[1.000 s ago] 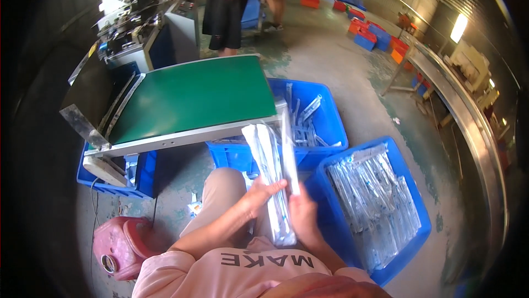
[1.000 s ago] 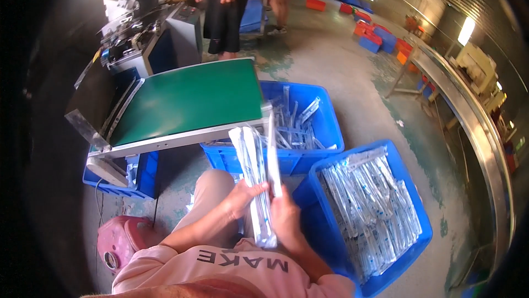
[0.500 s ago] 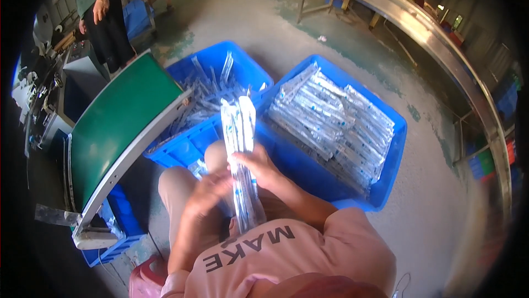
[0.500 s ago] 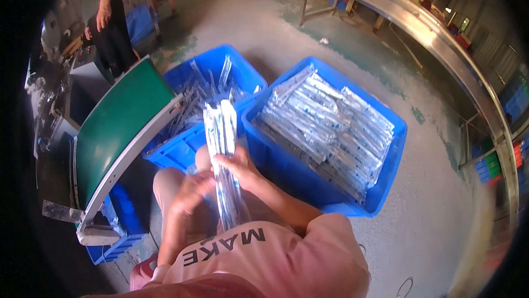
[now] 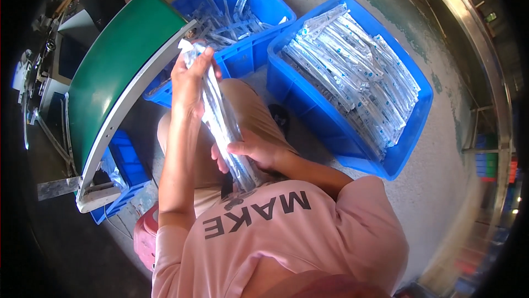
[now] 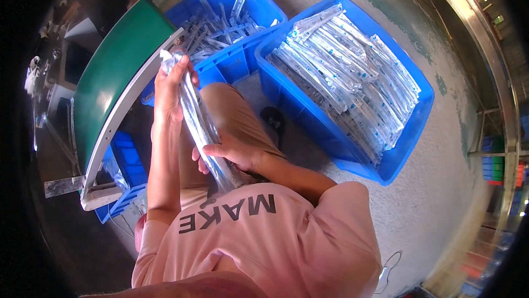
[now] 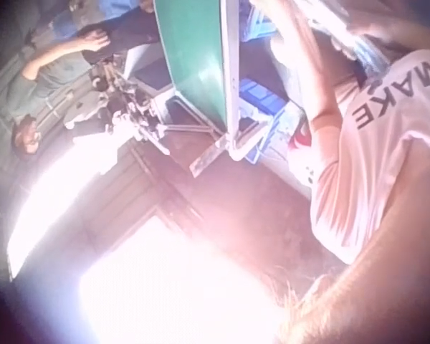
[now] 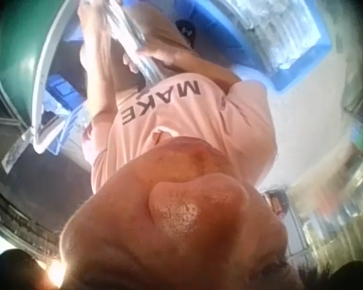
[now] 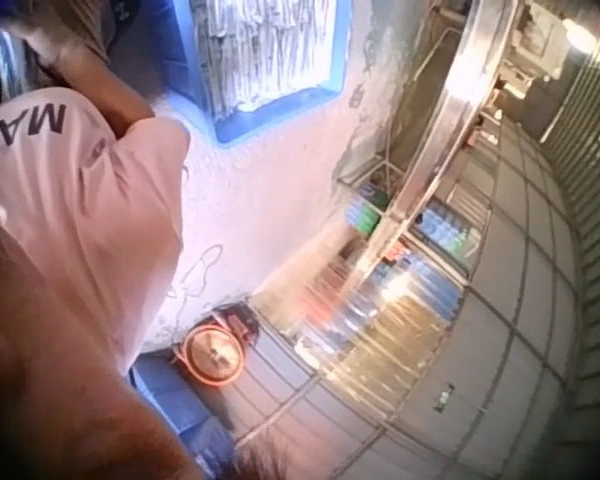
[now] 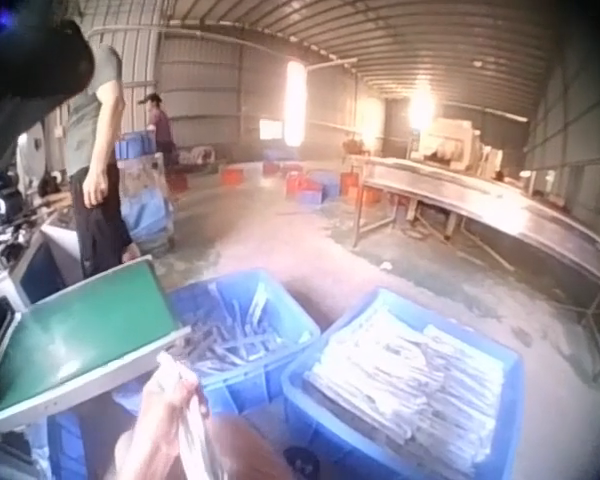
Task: The person sorts a collection of packaged items by taking them from a blue bin and placing them either into another blue bin or onto a green conveyor belt by hand.
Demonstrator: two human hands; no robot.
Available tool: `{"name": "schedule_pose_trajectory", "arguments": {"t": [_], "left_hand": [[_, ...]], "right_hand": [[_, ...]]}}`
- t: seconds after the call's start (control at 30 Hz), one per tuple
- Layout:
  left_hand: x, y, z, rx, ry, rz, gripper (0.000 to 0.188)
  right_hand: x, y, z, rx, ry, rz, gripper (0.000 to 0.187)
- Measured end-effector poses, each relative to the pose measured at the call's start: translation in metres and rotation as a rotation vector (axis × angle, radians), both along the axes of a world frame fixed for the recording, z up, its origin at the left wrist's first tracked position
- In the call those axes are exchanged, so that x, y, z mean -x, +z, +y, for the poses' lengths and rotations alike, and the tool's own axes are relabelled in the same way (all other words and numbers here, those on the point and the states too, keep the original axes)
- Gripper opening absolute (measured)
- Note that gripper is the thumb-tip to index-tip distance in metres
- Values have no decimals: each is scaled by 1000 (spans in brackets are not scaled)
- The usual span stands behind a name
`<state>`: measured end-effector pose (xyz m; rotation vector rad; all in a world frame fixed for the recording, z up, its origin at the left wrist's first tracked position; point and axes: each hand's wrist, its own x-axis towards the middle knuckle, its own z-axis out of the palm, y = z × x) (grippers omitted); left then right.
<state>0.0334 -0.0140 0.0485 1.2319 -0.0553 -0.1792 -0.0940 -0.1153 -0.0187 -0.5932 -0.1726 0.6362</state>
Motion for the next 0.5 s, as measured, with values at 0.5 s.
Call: {"name": "schedule_pose_trajectory", "arguments": {"t": [0.5], "left_hand": [[-1,-28,23,-133,-105,-84,58]], "right_hand": [[-163,-84,-234,588,-1123,452,18]]}}
